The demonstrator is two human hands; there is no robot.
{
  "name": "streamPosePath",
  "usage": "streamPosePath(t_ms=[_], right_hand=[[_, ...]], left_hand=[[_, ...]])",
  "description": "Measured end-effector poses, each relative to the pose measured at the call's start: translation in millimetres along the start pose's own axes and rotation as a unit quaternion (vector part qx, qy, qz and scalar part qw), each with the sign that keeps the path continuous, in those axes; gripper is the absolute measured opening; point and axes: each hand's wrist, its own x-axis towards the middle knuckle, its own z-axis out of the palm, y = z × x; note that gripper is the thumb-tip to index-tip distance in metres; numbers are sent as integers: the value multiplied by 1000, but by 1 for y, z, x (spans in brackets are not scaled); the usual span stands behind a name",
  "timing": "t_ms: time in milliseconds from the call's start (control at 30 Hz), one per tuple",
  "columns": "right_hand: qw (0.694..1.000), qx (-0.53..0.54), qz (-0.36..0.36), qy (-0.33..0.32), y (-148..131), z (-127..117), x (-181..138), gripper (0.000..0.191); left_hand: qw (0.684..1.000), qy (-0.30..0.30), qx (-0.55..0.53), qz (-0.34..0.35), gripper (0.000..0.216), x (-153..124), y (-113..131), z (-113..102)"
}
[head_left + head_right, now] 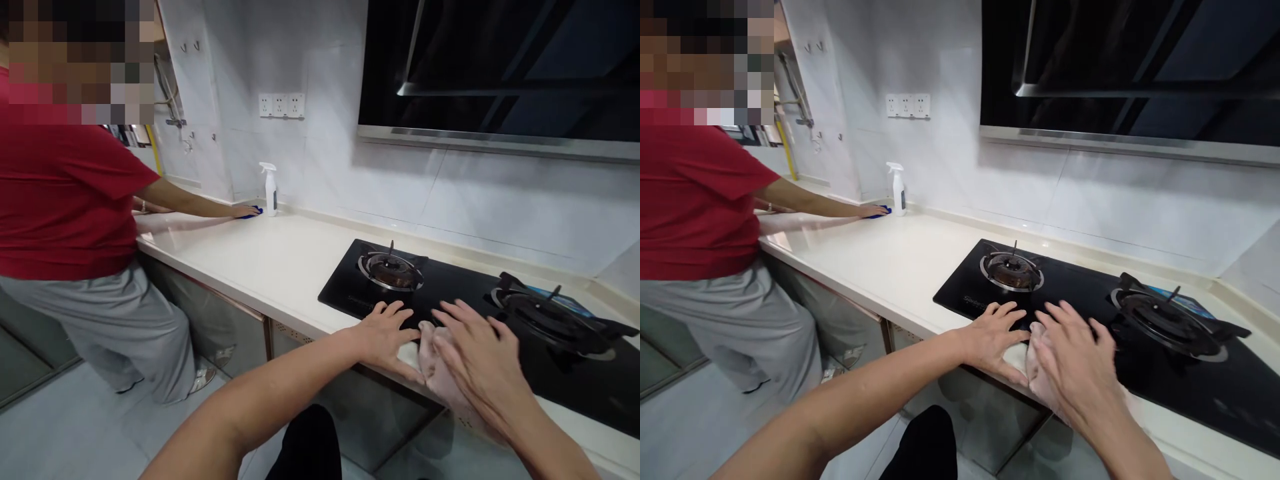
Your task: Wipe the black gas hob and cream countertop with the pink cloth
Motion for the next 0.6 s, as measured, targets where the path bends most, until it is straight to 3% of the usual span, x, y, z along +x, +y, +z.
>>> streamPosePath(t_ms=[133,267,433,600], right_hand=[[991,63,-90,-80,3,8,-17,50],[989,72,-87,-101,7,12,-23,52],[998,-7,15,-65,-4,7,-7,45],[988,56,75,-120,18,17,-43,51]], left_hand=[[999,-15,24,-33,68,3,-4,14],[998,-32,23,-48,78,3,-3,13],[997,60,-13,-52,86,-5,2,3],[990,110,-64,-54,95,-11,1,3]])
